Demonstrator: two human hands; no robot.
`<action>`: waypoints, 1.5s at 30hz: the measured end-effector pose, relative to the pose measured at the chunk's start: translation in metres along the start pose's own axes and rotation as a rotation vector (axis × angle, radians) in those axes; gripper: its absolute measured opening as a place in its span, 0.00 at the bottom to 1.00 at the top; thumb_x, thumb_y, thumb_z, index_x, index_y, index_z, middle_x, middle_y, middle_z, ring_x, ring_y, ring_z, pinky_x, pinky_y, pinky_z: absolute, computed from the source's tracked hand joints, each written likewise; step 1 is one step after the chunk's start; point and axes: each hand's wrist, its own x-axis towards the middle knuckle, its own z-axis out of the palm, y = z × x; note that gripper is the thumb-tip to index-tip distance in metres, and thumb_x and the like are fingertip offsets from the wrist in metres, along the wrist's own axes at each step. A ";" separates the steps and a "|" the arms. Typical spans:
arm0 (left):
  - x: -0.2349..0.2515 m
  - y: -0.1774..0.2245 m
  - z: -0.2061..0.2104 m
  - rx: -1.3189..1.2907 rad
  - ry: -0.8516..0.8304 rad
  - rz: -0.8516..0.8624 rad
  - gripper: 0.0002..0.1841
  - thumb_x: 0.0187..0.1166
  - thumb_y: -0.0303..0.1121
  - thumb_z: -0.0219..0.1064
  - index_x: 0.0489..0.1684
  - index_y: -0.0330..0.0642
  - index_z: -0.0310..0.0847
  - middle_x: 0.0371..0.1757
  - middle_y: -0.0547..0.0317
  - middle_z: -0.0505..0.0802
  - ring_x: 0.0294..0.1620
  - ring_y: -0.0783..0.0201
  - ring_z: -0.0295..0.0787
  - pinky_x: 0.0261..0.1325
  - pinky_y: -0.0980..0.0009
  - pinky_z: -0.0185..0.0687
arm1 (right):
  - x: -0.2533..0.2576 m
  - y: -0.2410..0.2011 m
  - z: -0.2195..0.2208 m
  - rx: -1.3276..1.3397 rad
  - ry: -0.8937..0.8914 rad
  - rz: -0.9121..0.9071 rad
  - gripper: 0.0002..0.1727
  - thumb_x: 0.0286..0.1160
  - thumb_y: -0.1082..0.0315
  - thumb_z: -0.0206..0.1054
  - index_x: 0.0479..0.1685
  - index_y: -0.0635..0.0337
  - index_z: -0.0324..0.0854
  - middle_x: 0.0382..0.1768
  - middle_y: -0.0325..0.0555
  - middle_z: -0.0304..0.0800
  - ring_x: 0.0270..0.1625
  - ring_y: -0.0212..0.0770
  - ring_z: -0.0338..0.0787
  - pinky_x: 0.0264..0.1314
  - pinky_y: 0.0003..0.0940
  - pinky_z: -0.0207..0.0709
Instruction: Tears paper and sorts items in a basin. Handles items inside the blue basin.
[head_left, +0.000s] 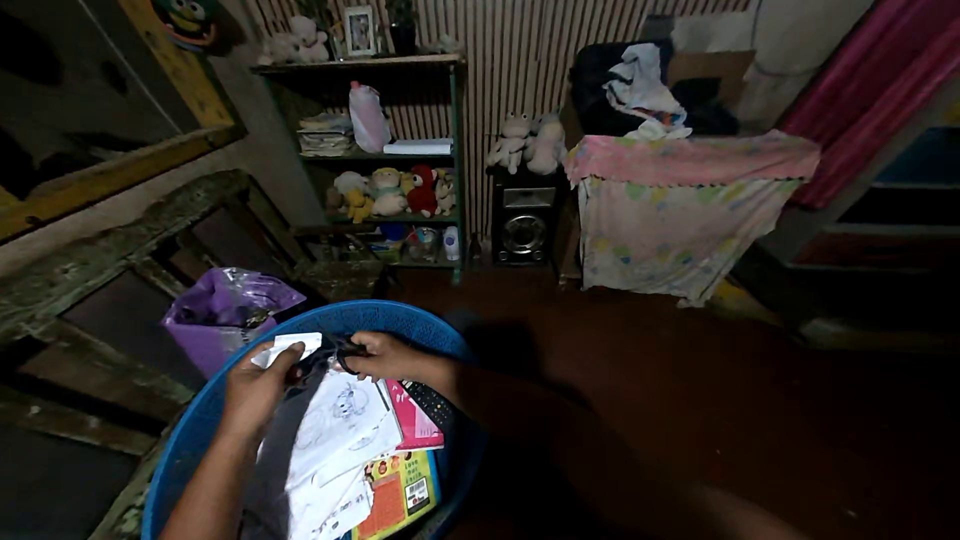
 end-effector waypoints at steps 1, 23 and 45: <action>0.001 0.001 -0.002 -0.006 0.017 0.001 0.15 0.80 0.39 0.72 0.55 0.39 0.85 0.36 0.58 0.93 0.27 0.66 0.88 0.32 0.67 0.89 | 0.000 0.001 0.000 -0.035 -0.018 0.004 0.24 0.84 0.50 0.67 0.57 0.66 0.78 0.41 0.53 0.87 0.34 0.41 0.88 0.35 0.39 0.84; -0.001 0.003 -0.001 -0.038 0.000 0.004 0.13 0.81 0.37 0.72 0.53 0.39 0.85 0.36 0.58 0.93 0.26 0.66 0.89 0.33 0.68 0.90 | -0.004 -0.003 0.003 -0.146 -0.180 0.056 0.26 0.91 0.48 0.55 0.49 0.68 0.80 0.36 0.49 0.85 0.30 0.36 0.84 0.32 0.32 0.79; 0.000 0.002 0.000 -0.034 0.009 0.013 0.14 0.78 0.38 0.73 0.52 0.38 0.85 0.35 0.58 0.93 0.27 0.64 0.89 0.32 0.67 0.90 | 0.001 0.004 0.003 -0.131 -0.166 0.020 0.28 0.91 0.45 0.55 0.48 0.67 0.81 0.34 0.47 0.85 0.29 0.36 0.84 0.30 0.33 0.79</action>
